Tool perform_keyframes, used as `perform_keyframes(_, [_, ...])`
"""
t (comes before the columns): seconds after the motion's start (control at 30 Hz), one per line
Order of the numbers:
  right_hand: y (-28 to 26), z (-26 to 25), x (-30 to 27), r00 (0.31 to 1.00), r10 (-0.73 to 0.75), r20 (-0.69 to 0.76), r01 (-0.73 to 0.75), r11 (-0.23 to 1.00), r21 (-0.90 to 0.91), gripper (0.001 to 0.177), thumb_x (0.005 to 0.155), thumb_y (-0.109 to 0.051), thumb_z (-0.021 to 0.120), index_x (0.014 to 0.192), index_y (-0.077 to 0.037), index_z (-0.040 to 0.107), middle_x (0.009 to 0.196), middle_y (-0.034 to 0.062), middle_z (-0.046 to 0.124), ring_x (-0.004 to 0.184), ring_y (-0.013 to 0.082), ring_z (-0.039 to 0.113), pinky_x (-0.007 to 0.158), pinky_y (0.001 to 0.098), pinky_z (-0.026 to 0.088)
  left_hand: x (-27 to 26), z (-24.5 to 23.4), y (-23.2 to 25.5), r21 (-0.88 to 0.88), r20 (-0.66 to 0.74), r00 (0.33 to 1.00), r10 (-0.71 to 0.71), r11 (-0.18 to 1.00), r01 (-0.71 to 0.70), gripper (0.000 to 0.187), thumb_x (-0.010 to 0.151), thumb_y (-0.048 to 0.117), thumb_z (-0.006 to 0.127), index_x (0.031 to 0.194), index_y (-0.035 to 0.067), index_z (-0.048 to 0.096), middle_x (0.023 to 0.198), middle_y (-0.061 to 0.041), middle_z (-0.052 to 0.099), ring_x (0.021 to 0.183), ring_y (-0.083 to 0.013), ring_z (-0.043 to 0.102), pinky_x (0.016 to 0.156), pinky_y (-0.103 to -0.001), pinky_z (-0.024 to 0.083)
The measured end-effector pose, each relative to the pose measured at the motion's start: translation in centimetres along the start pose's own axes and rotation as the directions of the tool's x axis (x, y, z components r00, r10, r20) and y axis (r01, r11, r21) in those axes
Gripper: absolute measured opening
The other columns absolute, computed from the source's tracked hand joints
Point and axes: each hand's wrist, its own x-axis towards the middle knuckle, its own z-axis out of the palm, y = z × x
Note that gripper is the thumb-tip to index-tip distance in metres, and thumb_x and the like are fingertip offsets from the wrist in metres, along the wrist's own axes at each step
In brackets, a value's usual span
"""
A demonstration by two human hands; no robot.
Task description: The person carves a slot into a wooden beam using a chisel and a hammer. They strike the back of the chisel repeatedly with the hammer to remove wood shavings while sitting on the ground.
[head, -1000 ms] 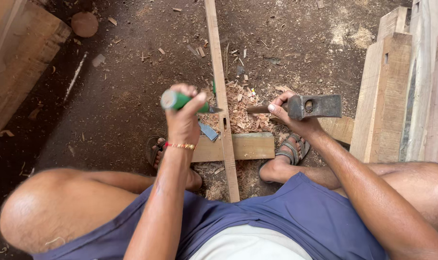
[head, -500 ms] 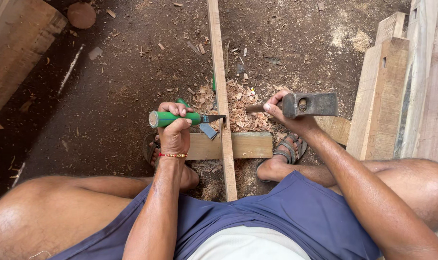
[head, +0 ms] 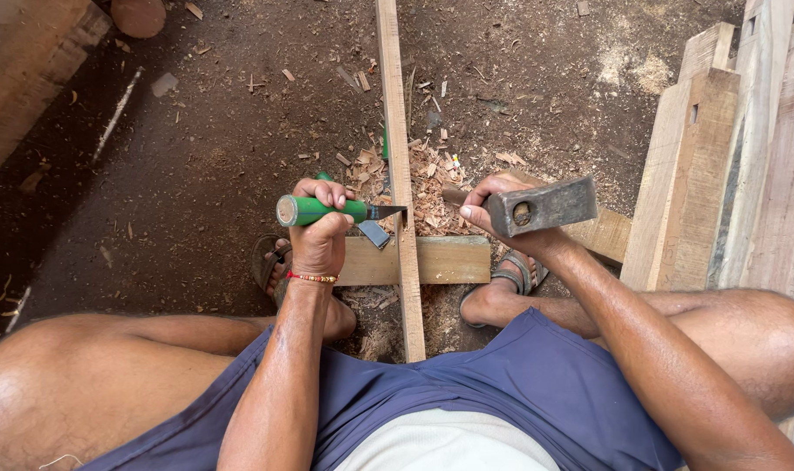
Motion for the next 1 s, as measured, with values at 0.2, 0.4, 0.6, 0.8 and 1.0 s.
perform_keyframes(0.2, [-0.7, 0.6, 0.1, 0.996, -0.002, 0.084, -0.006, 0.995, 0.096, 0.023, 0.095, -0.032, 0.074, 0.088, -0.012, 0.067, 0.086, 0.0002, 0.067, 0.087, 0.0153, 0.065, 0.076, 0.0350, 0.057, -0.1, 0.0, -0.2, 0.005, -0.009, 1.000, 0.016, 1.000, -0.016, 0.037, 0.064, -0.012, 0.060, 0.091, 0.014, 0.055, 0.091, -0.002, 0.054, 0.093, -0.0167, 0.056, 0.105, -0.044, 0.049])
perform_keyframes(0.4, [-2.2, 0.4, 0.4, 0.975, 0.113, 0.191, -0.106, 0.993, -0.043, 0.026, 0.096, -0.037, 0.072, 0.088, -0.013, 0.066, 0.086, 0.0011, 0.069, 0.083, 0.0173, 0.066, 0.075, 0.0337, 0.058, 0.2, 0.5, -0.6, 0.102, 0.025, 0.999, 0.046, 0.994, -0.049, 0.034, 0.067, -0.011, 0.063, 0.089, 0.013, 0.056, 0.091, -0.002, 0.057, 0.091, -0.0171, 0.059, 0.099, -0.043, 0.053])
perform_keyframes(0.6, [-8.1, -3.3, 1.9, 0.959, -0.283, -0.023, 0.236, 0.842, -0.485, 0.029, 0.093, -0.029, 0.073, 0.116, -0.014, 0.064, 0.094, 0.0080, 0.070, 0.083, 0.0215, 0.068, 0.069, 0.0378, 0.057, -0.1, 1.8, -1.6, 0.118, 0.066, 0.997, 0.040, 0.992, -0.047, 0.033, 0.070, -0.011, 0.069, 0.092, 0.013, 0.059, 0.095, -0.001, 0.057, 0.093, -0.0142, 0.059, 0.090, -0.037, 0.054])
perform_keyframes(0.8, [-15.0, -4.7, 5.7, 0.951, -0.202, 0.233, 0.308, 0.622, -0.720, 0.025, 0.097, -0.020, 0.064, 0.121, -0.013, 0.060, 0.080, 0.0094, 0.070, 0.068, 0.0248, 0.070, 0.059, 0.0414, 0.059, 0.0, 3.2, -2.3, 0.248, 0.009, 0.998, -0.057, 0.967, 0.053, 0.041, 0.074, -0.003, 0.083, 0.107, 0.009, 0.062, 0.105, -0.002, 0.069, 0.094, -0.0140, 0.069, 0.085, -0.037, 0.062])
perform_keyframes(1.0, [-16.8, -4.9, 6.3, 0.962, -0.046, 0.268, 0.210, 0.750, -0.627, 0.008, 0.098, -0.014, 0.063, 0.101, -0.007, 0.061, 0.064, 0.0095, 0.066, 0.055, 0.0267, 0.069, 0.050, 0.0440, 0.058, -0.2, 3.4, -3.3, 0.327, 0.031, 0.999, -0.019, 0.945, 0.008, 0.061, 0.075, 0.001, 0.084, 0.132, 0.002, 0.061, 0.120, -0.005, 0.070, 0.107, -0.0146, 0.068, 0.096, -0.032, 0.059])
